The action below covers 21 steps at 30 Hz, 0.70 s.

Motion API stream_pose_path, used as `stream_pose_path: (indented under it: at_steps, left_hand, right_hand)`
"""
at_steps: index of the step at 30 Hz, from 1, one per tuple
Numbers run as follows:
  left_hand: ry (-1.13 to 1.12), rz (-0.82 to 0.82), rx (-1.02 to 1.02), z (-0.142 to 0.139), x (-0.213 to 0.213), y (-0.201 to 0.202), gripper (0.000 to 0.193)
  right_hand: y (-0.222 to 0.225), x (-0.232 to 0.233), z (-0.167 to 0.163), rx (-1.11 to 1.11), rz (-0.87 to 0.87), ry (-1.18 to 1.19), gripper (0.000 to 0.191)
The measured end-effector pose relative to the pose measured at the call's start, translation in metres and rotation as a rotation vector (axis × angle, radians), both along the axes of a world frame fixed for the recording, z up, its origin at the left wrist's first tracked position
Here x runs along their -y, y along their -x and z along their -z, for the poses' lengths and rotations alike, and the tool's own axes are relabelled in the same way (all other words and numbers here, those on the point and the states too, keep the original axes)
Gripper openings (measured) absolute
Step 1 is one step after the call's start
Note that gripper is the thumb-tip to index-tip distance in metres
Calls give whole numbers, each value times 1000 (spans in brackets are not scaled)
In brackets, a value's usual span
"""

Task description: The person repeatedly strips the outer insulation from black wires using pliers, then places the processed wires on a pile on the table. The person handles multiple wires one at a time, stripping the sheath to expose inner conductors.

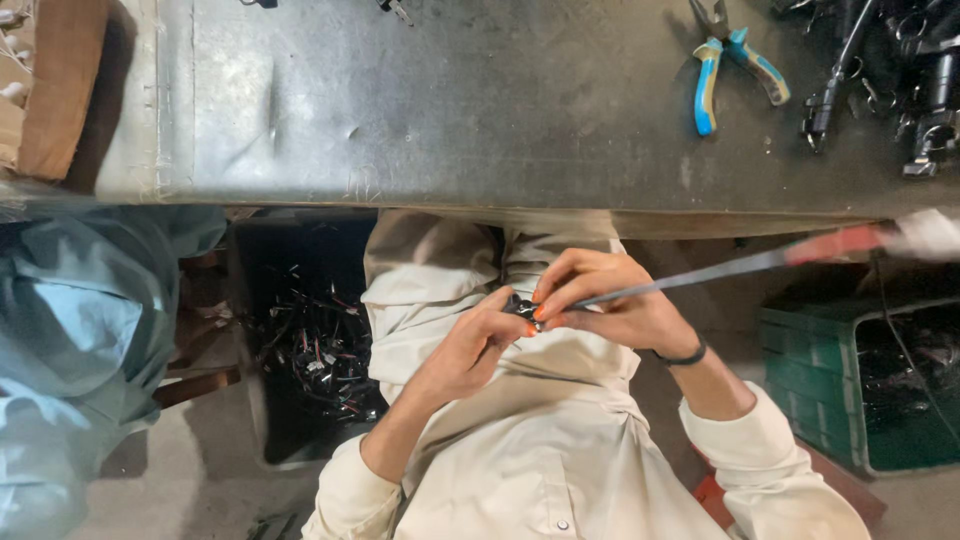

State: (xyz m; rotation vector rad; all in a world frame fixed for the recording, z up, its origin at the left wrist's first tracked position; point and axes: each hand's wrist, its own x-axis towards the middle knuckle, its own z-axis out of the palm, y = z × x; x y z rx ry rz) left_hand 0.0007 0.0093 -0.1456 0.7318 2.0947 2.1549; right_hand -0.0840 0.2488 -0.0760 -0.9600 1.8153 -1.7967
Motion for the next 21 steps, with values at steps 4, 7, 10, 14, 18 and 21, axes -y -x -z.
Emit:
stream_pose_path:
  at_steps: [4,7,10,14,18,21]
  left_hand:
    - [-182,88,138,20,0,-4,24]
    - [-187,46,235,18,2,-8,32]
    - [38,7,137,6,6,-7,32]
    - [221,-6,89,-7,12,-1,33]
    - [239,69,157,-8,18,2,30]
    - [141,94,418,-4,10,-2,31]
  right_hand:
    - [-2,3,-32,-372,-2,-136,23]
    - [-5,7,-49,-433,-9,-246,27]
    - [-6,9,-55,-471,-38,-324,31]
    - [-8,4,-50,-510,-86,-369,34]
    - [-6,-8,-35,-509,-217,-298,39]
    - [-2,-5,-8,-350,-181,-186,27]
